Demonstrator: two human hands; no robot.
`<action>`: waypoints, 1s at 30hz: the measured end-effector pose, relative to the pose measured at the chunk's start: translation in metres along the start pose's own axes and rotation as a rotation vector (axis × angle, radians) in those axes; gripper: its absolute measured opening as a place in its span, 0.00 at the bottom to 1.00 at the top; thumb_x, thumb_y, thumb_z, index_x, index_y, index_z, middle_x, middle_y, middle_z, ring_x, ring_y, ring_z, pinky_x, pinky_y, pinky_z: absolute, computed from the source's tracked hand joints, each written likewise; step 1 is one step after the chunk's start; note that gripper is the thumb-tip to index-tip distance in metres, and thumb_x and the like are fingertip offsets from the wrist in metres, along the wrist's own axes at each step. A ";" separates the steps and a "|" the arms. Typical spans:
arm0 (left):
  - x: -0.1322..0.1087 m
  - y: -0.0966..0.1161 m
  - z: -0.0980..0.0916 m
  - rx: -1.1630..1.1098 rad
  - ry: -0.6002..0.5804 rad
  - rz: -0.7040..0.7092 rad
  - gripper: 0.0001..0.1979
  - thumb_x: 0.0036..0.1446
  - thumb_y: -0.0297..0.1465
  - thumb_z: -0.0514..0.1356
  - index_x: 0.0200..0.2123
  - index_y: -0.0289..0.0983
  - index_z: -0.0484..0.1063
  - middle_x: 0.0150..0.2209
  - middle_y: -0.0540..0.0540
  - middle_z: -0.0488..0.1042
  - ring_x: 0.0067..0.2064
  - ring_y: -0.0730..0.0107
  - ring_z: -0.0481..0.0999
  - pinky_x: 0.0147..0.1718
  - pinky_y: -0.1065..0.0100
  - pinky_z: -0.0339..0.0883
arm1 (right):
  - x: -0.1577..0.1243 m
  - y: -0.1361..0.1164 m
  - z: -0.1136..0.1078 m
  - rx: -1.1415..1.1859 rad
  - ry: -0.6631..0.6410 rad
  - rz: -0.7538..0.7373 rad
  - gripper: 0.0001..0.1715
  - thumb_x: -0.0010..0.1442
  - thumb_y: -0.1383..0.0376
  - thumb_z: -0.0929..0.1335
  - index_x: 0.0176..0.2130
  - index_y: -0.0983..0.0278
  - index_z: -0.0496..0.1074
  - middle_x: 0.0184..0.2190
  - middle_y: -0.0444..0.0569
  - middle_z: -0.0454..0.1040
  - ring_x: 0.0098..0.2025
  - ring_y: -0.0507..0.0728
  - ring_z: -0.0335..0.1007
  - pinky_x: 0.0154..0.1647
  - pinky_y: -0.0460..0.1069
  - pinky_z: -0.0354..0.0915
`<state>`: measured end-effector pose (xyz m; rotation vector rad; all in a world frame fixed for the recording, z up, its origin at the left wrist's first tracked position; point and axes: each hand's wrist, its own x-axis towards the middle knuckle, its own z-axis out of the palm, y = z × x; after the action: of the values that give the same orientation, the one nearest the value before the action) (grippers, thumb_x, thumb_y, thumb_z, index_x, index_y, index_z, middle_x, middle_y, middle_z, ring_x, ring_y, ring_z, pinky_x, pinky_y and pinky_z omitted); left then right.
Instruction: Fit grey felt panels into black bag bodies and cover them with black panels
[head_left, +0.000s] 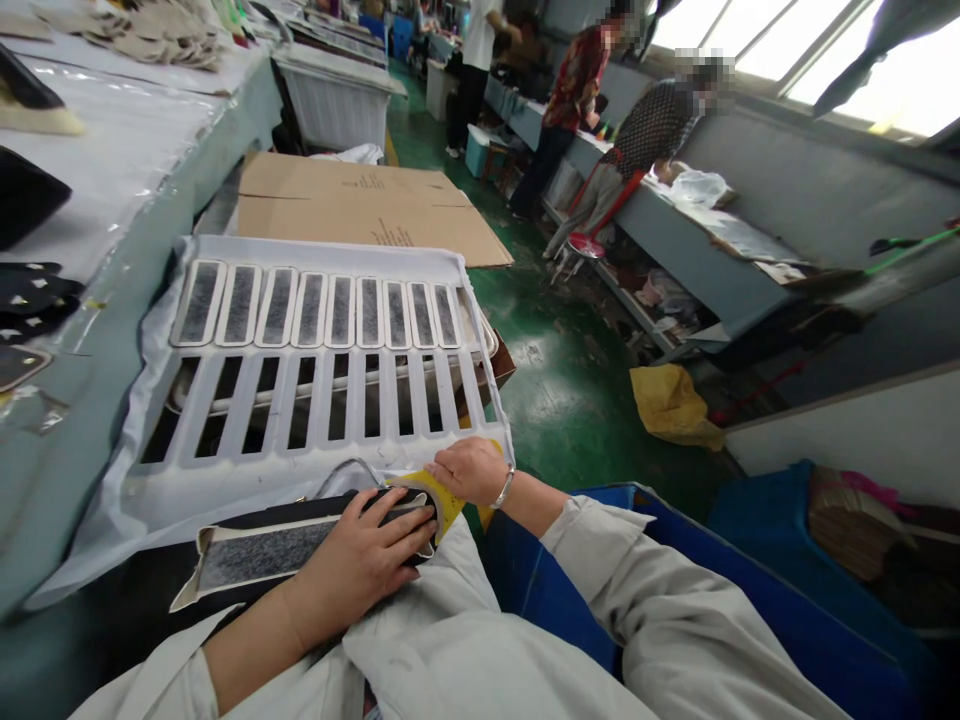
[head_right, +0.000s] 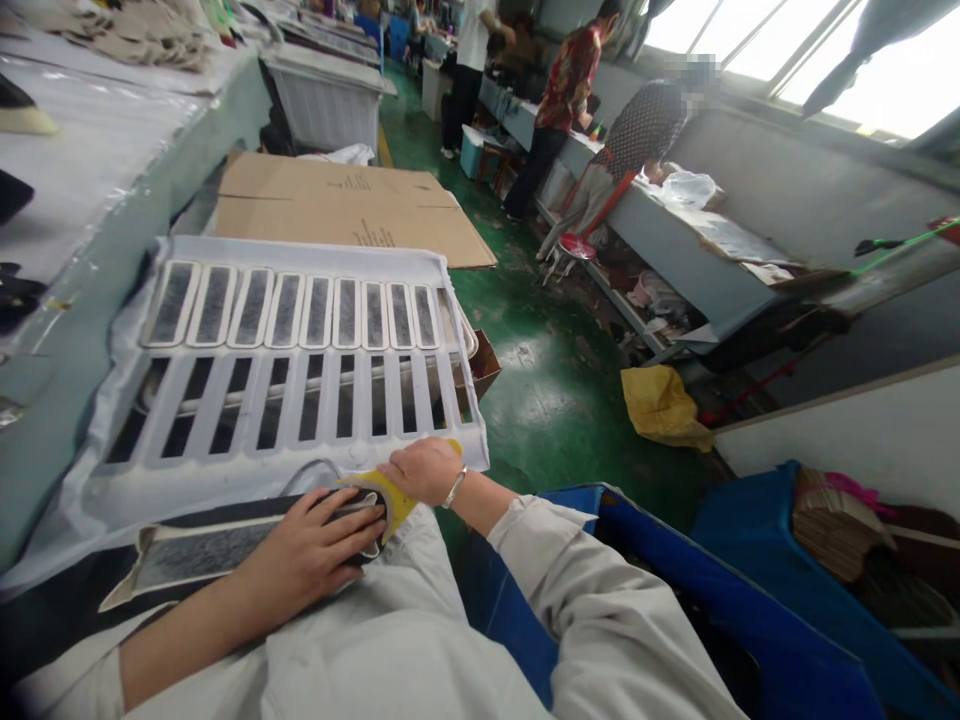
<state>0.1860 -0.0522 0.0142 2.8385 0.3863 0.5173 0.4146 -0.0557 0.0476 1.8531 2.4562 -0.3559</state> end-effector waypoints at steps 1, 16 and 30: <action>0.000 -0.001 -0.002 0.002 -0.016 0.009 0.22 0.57 0.45 0.58 0.54 0.48 0.67 0.54 0.48 0.72 0.57 0.53 0.63 0.55 0.51 0.50 | 0.000 0.001 0.000 -0.005 0.008 -0.019 0.32 0.68 0.53 0.51 0.32 0.66 0.74 0.28 0.54 0.76 0.31 0.56 0.70 0.33 0.49 0.56; 0.005 -0.004 -0.017 0.026 -0.088 0.107 0.21 0.56 0.41 0.60 0.53 0.45 0.69 0.52 0.45 0.71 0.52 0.50 0.65 0.46 0.52 0.58 | -0.006 -0.005 0.007 -0.017 0.035 -0.022 0.34 0.68 0.53 0.49 0.34 0.65 0.74 0.28 0.53 0.76 0.30 0.55 0.70 0.31 0.49 0.55; 0.010 0.005 -0.017 0.023 -0.056 -0.037 0.24 0.49 0.36 0.66 0.51 0.48 0.70 0.66 0.41 0.47 0.54 0.48 0.65 0.48 0.51 0.62 | -0.002 -0.006 -0.002 0.021 -0.091 0.025 0.33 0.67 0.52 0.51 0.34 0.66 0.75 0.29 0.56 0.77 0.31 0.58 0.73 0.32 0.50 0.58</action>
<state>0.1895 -0.0513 0.0337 2.8550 0.4357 0.4280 0.4093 -0.0593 0.0507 1.8307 2.3772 -0.4561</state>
